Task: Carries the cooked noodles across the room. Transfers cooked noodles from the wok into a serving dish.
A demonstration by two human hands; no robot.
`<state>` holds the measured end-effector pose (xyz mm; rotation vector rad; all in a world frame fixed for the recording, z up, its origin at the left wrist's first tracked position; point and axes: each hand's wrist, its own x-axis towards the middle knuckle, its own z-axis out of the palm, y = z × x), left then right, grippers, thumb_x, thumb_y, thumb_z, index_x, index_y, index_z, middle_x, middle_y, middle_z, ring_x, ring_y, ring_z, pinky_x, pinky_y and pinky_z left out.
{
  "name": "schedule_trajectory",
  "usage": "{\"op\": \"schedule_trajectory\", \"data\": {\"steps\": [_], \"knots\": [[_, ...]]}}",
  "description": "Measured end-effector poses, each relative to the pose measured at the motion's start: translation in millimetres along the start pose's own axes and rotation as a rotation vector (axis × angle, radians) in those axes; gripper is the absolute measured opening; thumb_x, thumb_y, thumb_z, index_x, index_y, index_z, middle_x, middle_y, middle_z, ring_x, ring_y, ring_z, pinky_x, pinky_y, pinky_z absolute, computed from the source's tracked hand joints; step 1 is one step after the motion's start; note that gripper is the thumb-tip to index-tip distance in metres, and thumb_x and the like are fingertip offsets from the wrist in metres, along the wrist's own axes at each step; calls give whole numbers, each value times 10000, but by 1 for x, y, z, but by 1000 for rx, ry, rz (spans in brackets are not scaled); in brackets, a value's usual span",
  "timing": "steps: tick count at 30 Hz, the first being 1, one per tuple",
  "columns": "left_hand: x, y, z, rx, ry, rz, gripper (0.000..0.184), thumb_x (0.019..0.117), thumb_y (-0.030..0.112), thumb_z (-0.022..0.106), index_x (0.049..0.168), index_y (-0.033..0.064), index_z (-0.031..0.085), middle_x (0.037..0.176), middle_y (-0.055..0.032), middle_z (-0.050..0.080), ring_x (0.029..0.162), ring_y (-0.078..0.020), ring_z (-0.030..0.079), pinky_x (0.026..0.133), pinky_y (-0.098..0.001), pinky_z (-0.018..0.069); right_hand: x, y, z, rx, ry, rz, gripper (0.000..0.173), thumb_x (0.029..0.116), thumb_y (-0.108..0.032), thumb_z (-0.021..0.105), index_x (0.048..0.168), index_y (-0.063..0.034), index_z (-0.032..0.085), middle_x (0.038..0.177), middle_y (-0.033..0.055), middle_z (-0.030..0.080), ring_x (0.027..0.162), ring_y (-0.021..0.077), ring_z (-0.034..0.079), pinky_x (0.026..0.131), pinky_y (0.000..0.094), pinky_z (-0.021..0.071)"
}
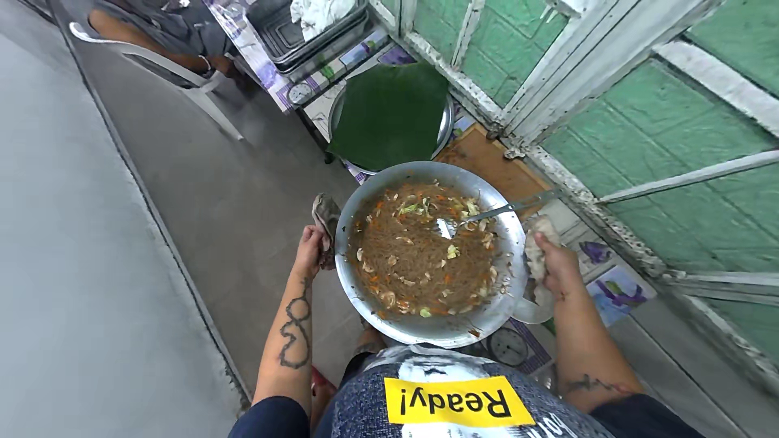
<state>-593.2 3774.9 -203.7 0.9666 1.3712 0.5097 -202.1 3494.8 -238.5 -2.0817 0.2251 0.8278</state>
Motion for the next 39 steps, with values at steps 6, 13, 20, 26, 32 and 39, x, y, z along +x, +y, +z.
{"op": "schedule_trajectory", "data": {"steps": [6,13,20,26,32,39], "knots": [[-18,-1,0,327,14,-8,587,1100,182,476,1601,70,189,1223,-270,611,957,-285,661,858,-452,554,3,-4,0,-13,7,-18,603,1031,-418,622,1376,65,516,1258,221,614,1073,239,635,948,432,526],[-1,-4,-6,278,-116,-125,332,1081,201,454,1376,53,483,949,-97,638,753,-136,615,690,-329,541,16,-3,0,-27,-14,-25,591,1027,-427,627,1363,50,539,1252,205,628,1083,236,641,956,434,530],[-3,-14,13,17,12,-85,294,1103,243,454,1144,-3,610,830,-72,684,704,-123,667,670,-305,575,10,7,-9,80,-49,-42,554,1062,-427,554,1385,22,531,1228,159,643,1048,177,647,924,379,545],[-7,-12,13,51,31,-63,284,1096,220,464,1268,19,569,915,-90,669,757,-127,652,696,-310,562,-16,29,-6,466,-92,-67,377,1100,-314,485,1335,-22,532,1074,49,664,915,76,670,820,289,584],[-4,-17,5,41,-33,-94,368,1069,208,495,1413,79,485,986,-103,674,789,-147,660,701,-329,566,-7,20,5,445,-26,-69,401,1089,-317,524,1332,1,542,1082,85,659,913,109,667,828,314,580],[3,-10,-2,184,-59,-82,282,1059,196,535,1258,7,602,929,-98,673,770,-142,640,729,-339,556,-8,25,8,540,-11,-63,392,1075,-276,554,1351,0,522,1107,89,667,934,114,679,834,314,590]]}}
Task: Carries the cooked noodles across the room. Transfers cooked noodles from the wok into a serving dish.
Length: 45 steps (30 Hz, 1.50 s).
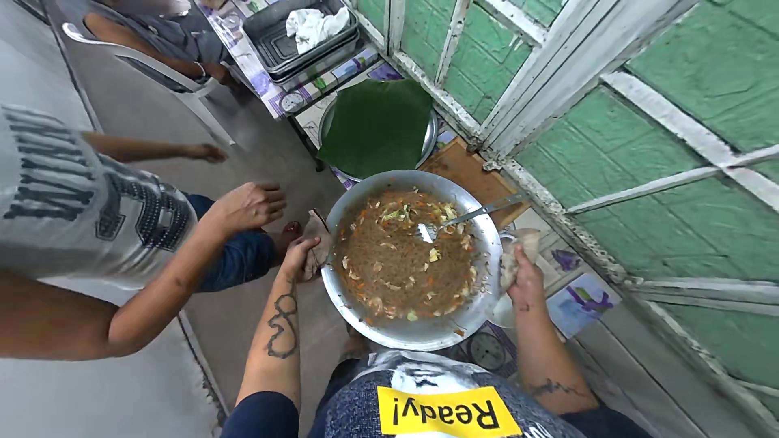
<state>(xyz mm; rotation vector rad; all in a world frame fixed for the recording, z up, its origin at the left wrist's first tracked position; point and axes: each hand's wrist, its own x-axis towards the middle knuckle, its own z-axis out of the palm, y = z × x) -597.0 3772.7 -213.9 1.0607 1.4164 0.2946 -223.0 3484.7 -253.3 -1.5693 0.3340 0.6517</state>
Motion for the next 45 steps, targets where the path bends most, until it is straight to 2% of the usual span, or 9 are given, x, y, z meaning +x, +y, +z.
{"op": "schedule_trajectory", "data": {"steps": [2,4,6,8,13,25,32,36,45], "knots": [[-3,-3,3,-20,-1,56,266,1067,186,512,1260,20,590,908,-67,657,746,-112,627,699,-304,551,2,-1,1,-16,5,4,396,1069,-282,568,1345,-1,532,1101,91,669,929,116,680,829,320,591],[-6,-8,7,-60,44,85,209,1044,195,545,1148,25,611,806,-34,624,656,-89,591,615,-271,525,3,-1,1,-28,2,5,394,1067,-291,570,1339,-8,539,1094,82,669,921,110,679,823,314,589],[-11,-5,7,-64,66,45,228,1043,186,582,1153,-10,620,836,-55,623,691,-107,585,664,-288,527,2,-1,0,-38,4,5,399,1063,-283,579,1346,-6,534,1105,84,666,925,108,675,824,312,588],[-16,-1,12,-37,108,25,166,1052,158,555,1040,4,616,761,-19,586,636,-84,549,611,-262,497,4,0,-1,-57,-3,1,432,1061,-289,583,1370,5,519,1133,99,657,948,116,666,841,321,582],[-6,1,11,-70,45,35,328,1071,175,503,1326,-26,551,1058,-142,680,887,-160,669,810,-351,569,4,-1,-1,-50,-21,-1,417,1070,-299,563,1362,-5,514,1104,86,651,923,104,661,820,311,582],[-13,1,14,-166,55,44,338,1069,138,504,1370,-16,508,1040,-131,677,848,-147,671,766,-328,577,2,-3,0,-57,8,15,431,1057,-303,585,1368,-12,515,1108,77,644,910,91,653,814,299,572],[-13,2,14,-147,76,54,243,1067,134,511,1232,-33,574,926,-100,680,761,-126,663,701,-313,577,1,-2,0,-81,12,0,438,1063,-308,572,1376,-8,513,1120,82,640,932,86,645,832,298,565],[-11,1,12,-117,84,54,289,1063,130,532,1292,-40,575,1021,-138,690,841,-149,674,775,-337,579,2,-1,0,-58,0,-7,436,1060,-310,575,1372,-11,516,1106,77,649,919,85,656,819,301,575],[-13,-2,14,-146,124,90,250,1059,139,551,1212,-55,593,916,-114,695,755,-130,678,715,-313,589,0,-1,1,-38,-3,-10,392,1057,-301,581,1323,-17,534,1025,40,650,856,65,659,779,276,580]]}}
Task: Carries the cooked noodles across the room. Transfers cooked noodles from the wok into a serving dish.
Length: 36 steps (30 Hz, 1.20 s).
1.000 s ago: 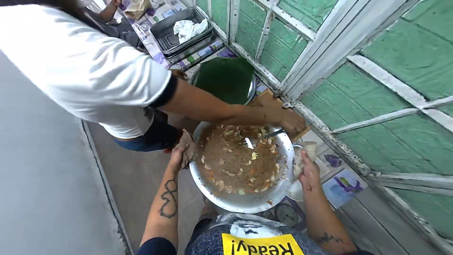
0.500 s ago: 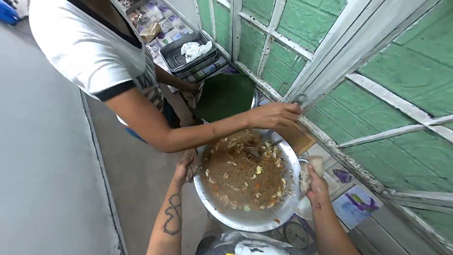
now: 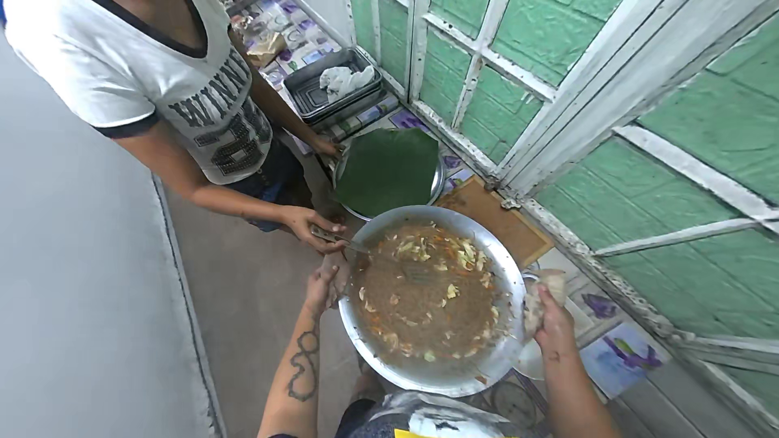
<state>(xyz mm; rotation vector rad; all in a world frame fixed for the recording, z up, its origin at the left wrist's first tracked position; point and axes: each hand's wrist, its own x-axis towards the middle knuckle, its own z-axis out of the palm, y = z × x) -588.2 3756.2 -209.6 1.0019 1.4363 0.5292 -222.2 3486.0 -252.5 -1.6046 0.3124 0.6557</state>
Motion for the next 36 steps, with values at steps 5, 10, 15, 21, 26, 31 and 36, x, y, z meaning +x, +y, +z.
{"op": "schedule_trajectory", "data": {"steps": [5,10,15,21,26,31,36], "knots": [[-2,3,2,-13,5,-20,262,1068,130,532,1254,-51,568,943,-116,681,771,-119,668,714,-298,580,0,0,0,-9,6,5,407,1058,-309,579,1338,-18,530,1063,57,655,893,77,664,809,289,579],[0,0,1,-18,8,-8,246,1061,126,545,1223,-53,591,921,-111,694,755,-122,676,708,-300,585,-1,-1,1,-10,11,8,400,1061,-303,574,1338,-19,531,1070,52,647,893,73,658,808,281,573],[-2,0,1,-25,5,1,253,1059,128,546,1234,-53,581,928,-112,695,767,-125,680,716,-302,587,0,-1,0,-16,16,12,420,1055,-308,587,1353,-18,522,1081,58,645,904,71,653,817,283,572],[-5,2,6,-28,40,16,262,1068,140,530,1241,-55,563,949,-120,680,779,-126,671,723,-303,582,1,-1,0,-15,1,-11,406,1064,-289,569,1354,-10,517,1087,59,641,900,68,654,817,276,572],[0,0,9,-218,37,-35,298,1113,219,399,1204,-14,560,877,-81,661,719,-115,653,647,-284,565,-2,-4,4,-19,10,-20,370,1063,-270,572,1327,-14,533,1043,36,646,871,50,653,793,262,574],[14,-3,7,-308,19,-50,270,1110,207,432,1123,-12,590,803,-63,671,651,-105,651,599,-265,564,-10,-18,16,-87,57,-72,401,1047,-286,602,1330,-8,543,1040,45,652,864,59,651,792,271,572],[35,18,5,-351,3,-45,285,1113,184,403,1050,5,615,745,-43,669,612,-91,644,565,-259,558,-24,-52,43,-155,107,-149,408,1046,-263,604,1351,-4,526,1097,38,645,915,38,644,831,248,562]]}}
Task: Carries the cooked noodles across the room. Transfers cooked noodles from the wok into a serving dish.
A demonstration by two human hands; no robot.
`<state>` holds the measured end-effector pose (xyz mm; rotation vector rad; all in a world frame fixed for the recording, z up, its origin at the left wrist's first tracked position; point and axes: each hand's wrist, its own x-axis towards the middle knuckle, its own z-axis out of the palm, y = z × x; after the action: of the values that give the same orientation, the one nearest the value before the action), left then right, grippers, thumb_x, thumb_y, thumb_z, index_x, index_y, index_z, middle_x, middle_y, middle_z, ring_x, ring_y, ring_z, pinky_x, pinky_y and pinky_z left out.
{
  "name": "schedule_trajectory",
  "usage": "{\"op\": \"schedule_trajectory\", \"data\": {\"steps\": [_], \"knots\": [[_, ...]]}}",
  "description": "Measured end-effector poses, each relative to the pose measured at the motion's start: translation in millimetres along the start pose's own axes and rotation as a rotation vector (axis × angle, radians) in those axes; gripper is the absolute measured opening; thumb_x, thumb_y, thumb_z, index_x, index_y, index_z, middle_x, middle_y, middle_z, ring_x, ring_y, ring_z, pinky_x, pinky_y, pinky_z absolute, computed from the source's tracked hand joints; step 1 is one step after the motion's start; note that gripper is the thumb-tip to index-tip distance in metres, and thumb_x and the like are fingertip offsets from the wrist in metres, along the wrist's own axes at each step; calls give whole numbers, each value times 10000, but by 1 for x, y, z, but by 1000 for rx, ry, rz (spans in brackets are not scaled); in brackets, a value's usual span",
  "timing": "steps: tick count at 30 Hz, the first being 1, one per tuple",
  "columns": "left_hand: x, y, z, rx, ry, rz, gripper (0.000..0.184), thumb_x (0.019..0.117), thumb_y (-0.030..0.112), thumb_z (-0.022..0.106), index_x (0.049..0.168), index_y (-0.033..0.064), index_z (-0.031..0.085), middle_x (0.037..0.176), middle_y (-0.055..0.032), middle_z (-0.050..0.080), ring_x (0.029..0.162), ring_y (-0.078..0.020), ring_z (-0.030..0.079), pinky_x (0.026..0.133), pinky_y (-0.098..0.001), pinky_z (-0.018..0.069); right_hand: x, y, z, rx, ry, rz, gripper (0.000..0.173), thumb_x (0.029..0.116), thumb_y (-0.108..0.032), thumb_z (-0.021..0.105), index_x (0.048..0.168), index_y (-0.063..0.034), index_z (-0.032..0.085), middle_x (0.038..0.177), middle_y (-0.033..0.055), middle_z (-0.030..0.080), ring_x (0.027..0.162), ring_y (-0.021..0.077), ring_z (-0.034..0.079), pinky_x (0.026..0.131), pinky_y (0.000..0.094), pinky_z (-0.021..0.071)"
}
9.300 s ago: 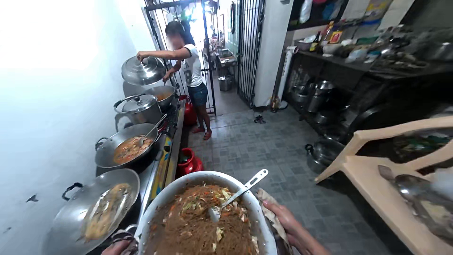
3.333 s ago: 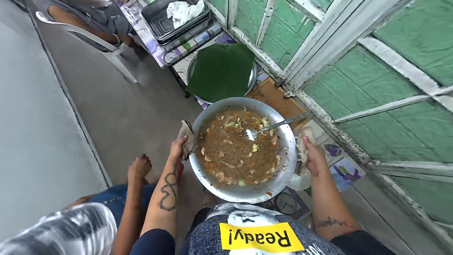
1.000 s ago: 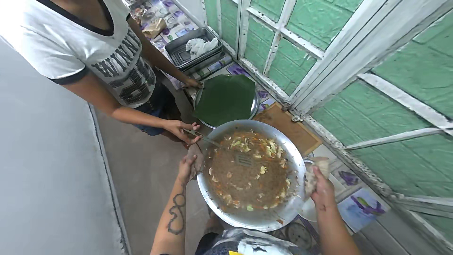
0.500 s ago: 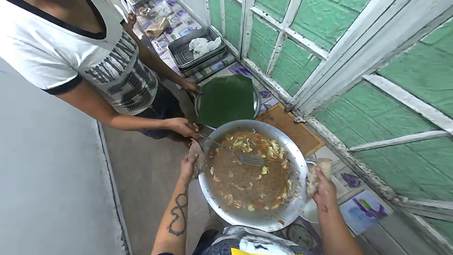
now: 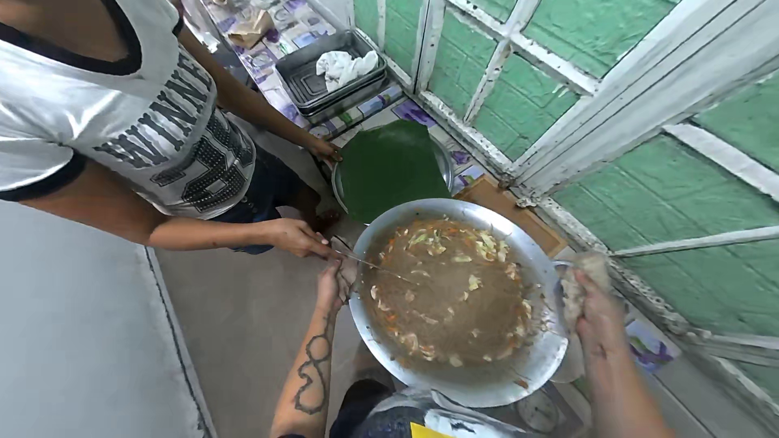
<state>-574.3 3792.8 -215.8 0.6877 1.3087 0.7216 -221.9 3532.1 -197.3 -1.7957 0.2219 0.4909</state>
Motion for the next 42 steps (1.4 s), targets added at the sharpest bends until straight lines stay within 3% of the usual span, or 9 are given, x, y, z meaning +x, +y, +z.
{"op": "schedule_trajectory", "data": {"steps": [6,9,14,17,28,37,42], "knots": [[50,43,6,13,-51,-25,320,1120,233,409,1152,-14,610,827,-81,661,684,-123,645,631,-281,557,-11,-41,39,-48,21,-46,414,1056,-277,590,1367,-12,523,1106,50,649,917,57,651,833,263,565],[76,65,9,29,-44,-50,344,1120,285,412,1100,-2,601,772,-69,628,622,-108,607,578,-257,528,-12,-58,67,-58,46,-35,413,1054,-262,596,1362,4,526,1125,77,650,937,83,653,847,288,564],[109,86,9,63,-23,-96,351,1112,308,435,1102,-3,599,778,-74,613,629,-114,599,583,-266,522,-11,-72,105,-51,63,-16,392,1052,-246,599,1350,0,529,1104,69,651,919,81,655,829,283,566],[129,97,14,88,12,-93,321,1109,295,447,1046,15,592,695,-38,556,534,-86,525,506,-232,465,0,-80,128,-95,68,14,405,1061,-267,586,1358,2,526,1127,87,644,939,100,648,842,304,558],[179,108,32,32,119,-143,317,1096,310,476,1100,11,583,746,-58,582,579,-104,562,537,-250,494,55,-112,189,-240,38,18,436,1044,-321,617,1310,20,563,1098,114,646,911,131,650,820,334,557],[208,124,34,42,119,-205,249,1099,251,469,1070,24,566,694,-31,530,529,-81,508,496,-218,452,56,-127,221,-285,51,27,434,1044,-253,618,1361,26,519,1144,117,626,944,123,635,849,317,540],[220,130,32,73,100,-245,271,1100,264,466,1109,20,583,745,-47,550,575,-94,522,526,-230,451,53,-130,229,-342,68,37,422,1044,-256,615,1347,28,543,1163,128,634,976,135,632,875,330,530]]}}
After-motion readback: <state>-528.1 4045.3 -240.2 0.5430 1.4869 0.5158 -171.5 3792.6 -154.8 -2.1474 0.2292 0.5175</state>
